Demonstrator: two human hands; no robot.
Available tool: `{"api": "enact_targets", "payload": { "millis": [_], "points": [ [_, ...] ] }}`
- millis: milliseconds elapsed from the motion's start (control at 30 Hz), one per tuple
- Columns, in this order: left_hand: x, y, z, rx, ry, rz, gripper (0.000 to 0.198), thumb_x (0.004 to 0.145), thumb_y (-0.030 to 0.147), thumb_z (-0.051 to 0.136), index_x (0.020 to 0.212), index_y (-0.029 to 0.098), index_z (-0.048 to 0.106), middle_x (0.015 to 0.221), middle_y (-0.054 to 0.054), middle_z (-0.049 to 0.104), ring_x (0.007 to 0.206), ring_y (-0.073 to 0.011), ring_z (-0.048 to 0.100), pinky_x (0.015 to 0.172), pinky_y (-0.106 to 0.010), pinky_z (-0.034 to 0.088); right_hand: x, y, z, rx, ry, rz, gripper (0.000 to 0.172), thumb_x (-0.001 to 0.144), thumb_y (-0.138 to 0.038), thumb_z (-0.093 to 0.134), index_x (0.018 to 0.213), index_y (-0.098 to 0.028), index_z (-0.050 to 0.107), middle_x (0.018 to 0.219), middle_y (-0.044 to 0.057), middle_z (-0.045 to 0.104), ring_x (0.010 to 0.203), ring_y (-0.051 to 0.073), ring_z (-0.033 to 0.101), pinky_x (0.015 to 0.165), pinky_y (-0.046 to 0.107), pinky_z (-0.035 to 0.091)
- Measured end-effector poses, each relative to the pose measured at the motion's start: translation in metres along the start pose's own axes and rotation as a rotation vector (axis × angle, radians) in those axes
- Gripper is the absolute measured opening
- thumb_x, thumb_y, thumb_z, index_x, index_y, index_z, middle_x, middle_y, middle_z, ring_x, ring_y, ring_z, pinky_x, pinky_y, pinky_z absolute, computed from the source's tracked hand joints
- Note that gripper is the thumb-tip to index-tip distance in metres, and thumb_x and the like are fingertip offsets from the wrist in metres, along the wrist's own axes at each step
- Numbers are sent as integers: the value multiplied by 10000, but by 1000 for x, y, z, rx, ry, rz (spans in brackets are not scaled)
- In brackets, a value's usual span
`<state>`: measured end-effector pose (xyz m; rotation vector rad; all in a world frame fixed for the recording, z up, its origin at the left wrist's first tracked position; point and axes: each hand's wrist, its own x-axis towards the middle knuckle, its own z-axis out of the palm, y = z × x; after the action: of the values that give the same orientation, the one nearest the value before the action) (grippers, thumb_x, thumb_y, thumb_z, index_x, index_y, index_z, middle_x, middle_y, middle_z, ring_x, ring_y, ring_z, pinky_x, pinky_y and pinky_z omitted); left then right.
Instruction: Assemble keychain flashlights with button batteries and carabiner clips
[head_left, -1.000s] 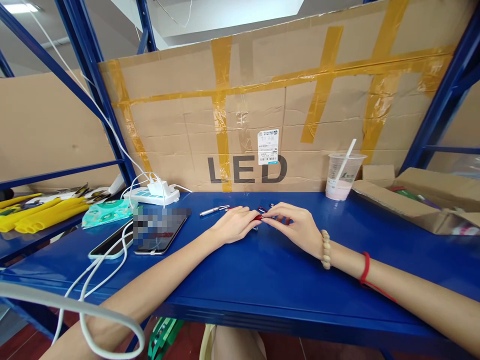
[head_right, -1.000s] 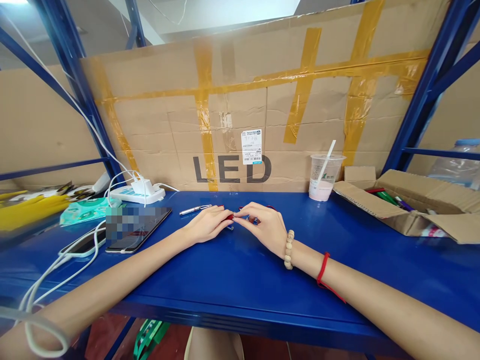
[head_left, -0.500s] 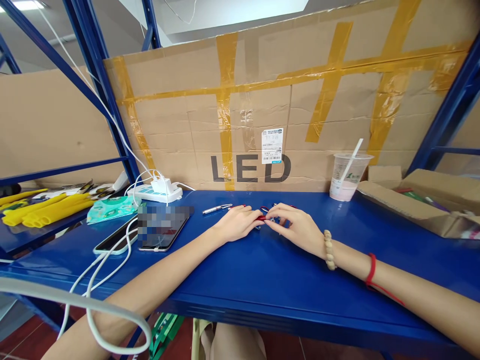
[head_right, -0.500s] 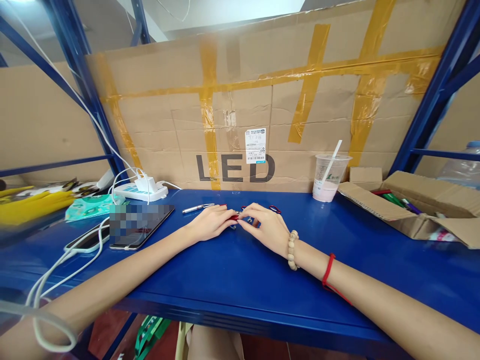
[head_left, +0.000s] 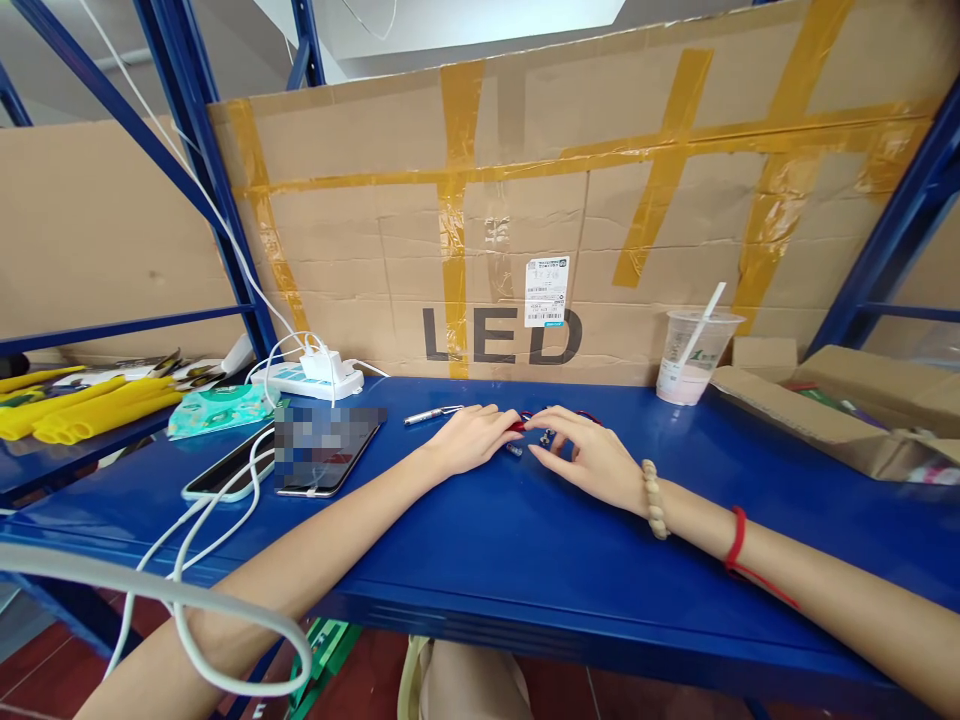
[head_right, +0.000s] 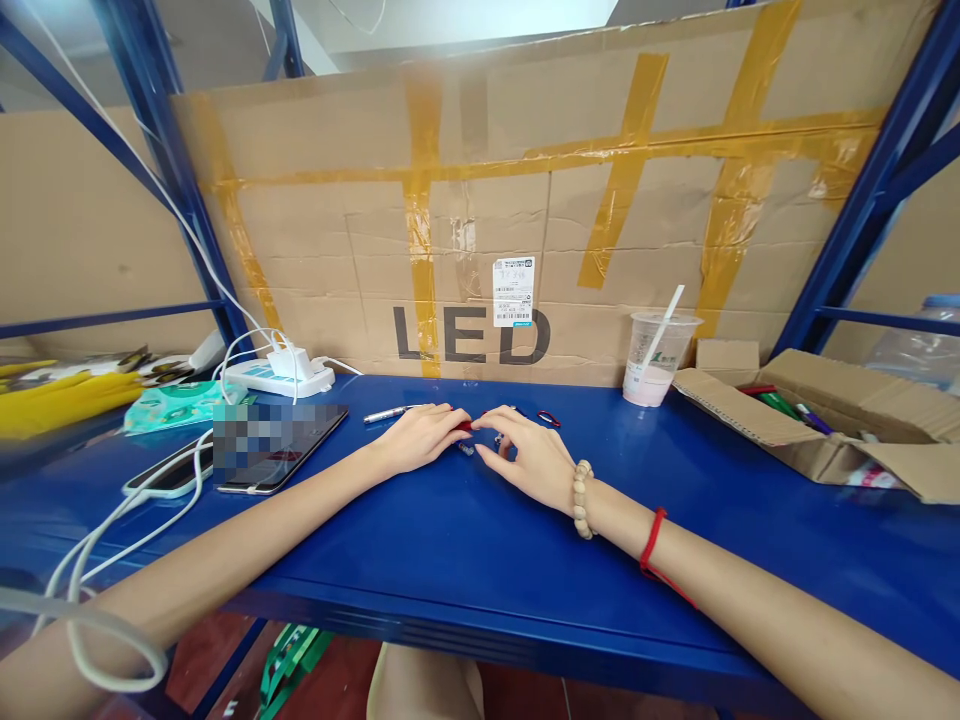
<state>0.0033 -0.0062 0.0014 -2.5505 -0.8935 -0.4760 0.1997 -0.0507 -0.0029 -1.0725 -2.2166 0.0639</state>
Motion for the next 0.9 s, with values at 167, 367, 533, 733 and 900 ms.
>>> {"api": "enact_targets", "payload": {
  "millis": [167,367,533,733,900],
  "points": [
    [-1,-9,3,-133,5,-206,206,936,330,302,1011,193,435,942,-57,632,858,-191,617,733,-295,466,4,10,3,-65,5,35,393,824,-375,489,1199,-257,483,1143,49,574,927,185,590,736,321,511],
    [-5,-14,5,-260,-13,-260,171,936,332,287,999,209,387,972,-45,619,842,-191,627,712,-299,476,10,18,9,-245,-180,36,518,840,-527,411,1265,-240,486,1343,80,435,1227,279,359,992,498,308],
    [-4,-9,0,-255,1,-135,190,931,356,310,978,199,407,917,-37,626,821,-179,625,703,-278,470,11,17,10,-279,-236,43,502,853,-572,350,1221,-287,539,1355,71,415,1254,271,315,998,487,294],
    [-3,3,-5,-61,86,73,234,936,343,300,930,182,469,851,-42,639,793,-165,623,716,-266,455,10,20,10,-337,-149,-116,380,880,-439,402,1145,-252,599,1319,105,445,1231,267,347,972,475,322],
    [-6,7,-4,24,130,228,312,931,365,269,884,159,499,681,-36,634,601,-149,613,575,-239,442,10,21,7,-290,-128,-144,258,875,-302,447,992,-238,668,1221,82,533,1147,245,433,925,440,370]
  ]
}}
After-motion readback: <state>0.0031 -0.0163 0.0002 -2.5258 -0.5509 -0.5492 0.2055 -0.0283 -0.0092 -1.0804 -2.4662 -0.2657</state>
